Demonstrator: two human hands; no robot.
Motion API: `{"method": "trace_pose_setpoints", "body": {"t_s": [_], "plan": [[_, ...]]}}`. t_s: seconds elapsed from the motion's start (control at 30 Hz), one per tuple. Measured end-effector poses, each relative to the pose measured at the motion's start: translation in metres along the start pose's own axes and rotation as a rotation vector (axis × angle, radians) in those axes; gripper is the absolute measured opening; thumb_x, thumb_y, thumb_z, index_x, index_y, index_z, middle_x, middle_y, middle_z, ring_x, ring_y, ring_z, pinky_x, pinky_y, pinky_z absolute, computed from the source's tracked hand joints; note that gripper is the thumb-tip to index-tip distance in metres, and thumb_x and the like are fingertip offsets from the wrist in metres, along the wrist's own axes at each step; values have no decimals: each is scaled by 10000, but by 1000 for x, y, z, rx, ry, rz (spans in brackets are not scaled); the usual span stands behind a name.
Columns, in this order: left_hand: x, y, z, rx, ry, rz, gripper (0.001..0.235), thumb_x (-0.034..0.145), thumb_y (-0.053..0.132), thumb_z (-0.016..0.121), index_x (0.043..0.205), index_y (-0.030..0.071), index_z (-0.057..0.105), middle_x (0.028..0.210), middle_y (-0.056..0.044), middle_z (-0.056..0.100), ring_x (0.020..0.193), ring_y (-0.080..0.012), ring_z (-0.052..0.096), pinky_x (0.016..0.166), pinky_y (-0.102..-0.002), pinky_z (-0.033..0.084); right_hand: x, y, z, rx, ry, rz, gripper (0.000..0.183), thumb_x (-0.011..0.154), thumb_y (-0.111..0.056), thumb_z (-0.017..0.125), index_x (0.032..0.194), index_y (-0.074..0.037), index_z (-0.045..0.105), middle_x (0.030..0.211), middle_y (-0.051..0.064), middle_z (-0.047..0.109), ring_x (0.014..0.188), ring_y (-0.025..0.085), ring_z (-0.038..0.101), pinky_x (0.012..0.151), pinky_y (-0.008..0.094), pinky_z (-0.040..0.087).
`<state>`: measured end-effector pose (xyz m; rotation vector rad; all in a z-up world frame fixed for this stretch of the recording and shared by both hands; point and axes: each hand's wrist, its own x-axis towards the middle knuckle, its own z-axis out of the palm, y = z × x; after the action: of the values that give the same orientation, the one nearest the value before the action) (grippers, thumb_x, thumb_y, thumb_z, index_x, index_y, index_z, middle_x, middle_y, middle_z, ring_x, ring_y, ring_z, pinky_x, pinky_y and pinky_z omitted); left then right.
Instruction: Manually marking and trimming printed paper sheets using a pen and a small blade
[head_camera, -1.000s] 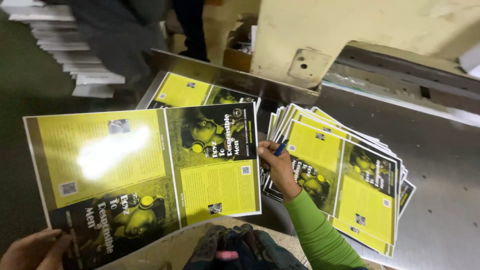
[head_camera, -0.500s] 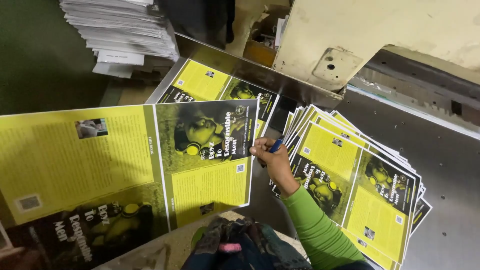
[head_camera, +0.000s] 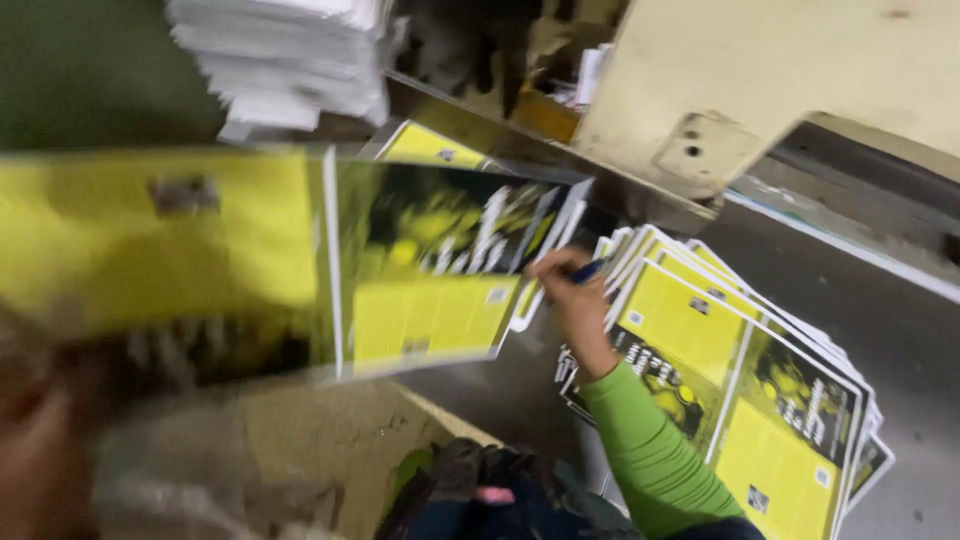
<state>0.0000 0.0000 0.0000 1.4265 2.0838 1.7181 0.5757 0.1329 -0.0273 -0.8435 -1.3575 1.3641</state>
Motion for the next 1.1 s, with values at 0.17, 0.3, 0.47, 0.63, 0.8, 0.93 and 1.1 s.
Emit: {"method": "trace_pose_setpoints", "body": {"t_s": [0.17,0.3,0.47,0.63,0.8,0.93,1.1], "plan": [[-90,108,22,86,172,-4,644,967,-23,667,1439,40,233,1466,-246,320,1303,-432,376,1059,-488,326,34,-71,17,-162,442,-803,220,787,138,703,858,-61,642,857,89,627,807,175,583,757,288,502],[-90,149,87,-408,-49,-28,303,998,135,568,1192,104,337,1091,-26,379,1031,-146,453,913,-296,467,1,-104,43,-345,234,-1202,114,939,25,709,938,-62,636,854,78,669,683,153,588,623,288,499],[-128,163,113,-969,-449,-792,772,747,755,372,1353,275,381,1246,-171,560,1041,-350,646,873,-645,519,-57,-60,100,-498,-332,-734,88,733,-35,773,814,-23,739,772,114,714,708,301,650,720,371,541],[-151,22,186,-565,-556,-750,844,757,127,759,1476,142,317,1219,-211,618,1058,-316,657,799,-407,583,-76,25,138,-632,-583,-382,75,784,-122,766,805,-58,734,724,93,686,639,300,637,638,371,535],[-179,-81,243,-407,-523,-604,754,698,-116,719,1357,204,539,1382,-57,520,1174,-268,591,900,-369,563,-71,87,145,-708,-588,285,299,728,-166,818,977,-48,702,931,152,724,830,317,689,810,452,491],[-161,-99,259,-439,-444,-487,719,707,-5,786,1322,203,477,995,-75,714,943,-213,695,835,-333,557,-58,105,151,-832,-505,322,463,861,-124,669,1286,19,556,1003,249,671,962,395,655,876,504,481],[-132,-83,223,-43,-521,-135,644,681,201,883,1217,202,526,1267,-72,537,1201,-339,543,1009,-481,444,-48,136,141,-805,-540,154,406,927,-60,549,1325,17,552,1018,282,596,969,431,591,865,523,451]]}}
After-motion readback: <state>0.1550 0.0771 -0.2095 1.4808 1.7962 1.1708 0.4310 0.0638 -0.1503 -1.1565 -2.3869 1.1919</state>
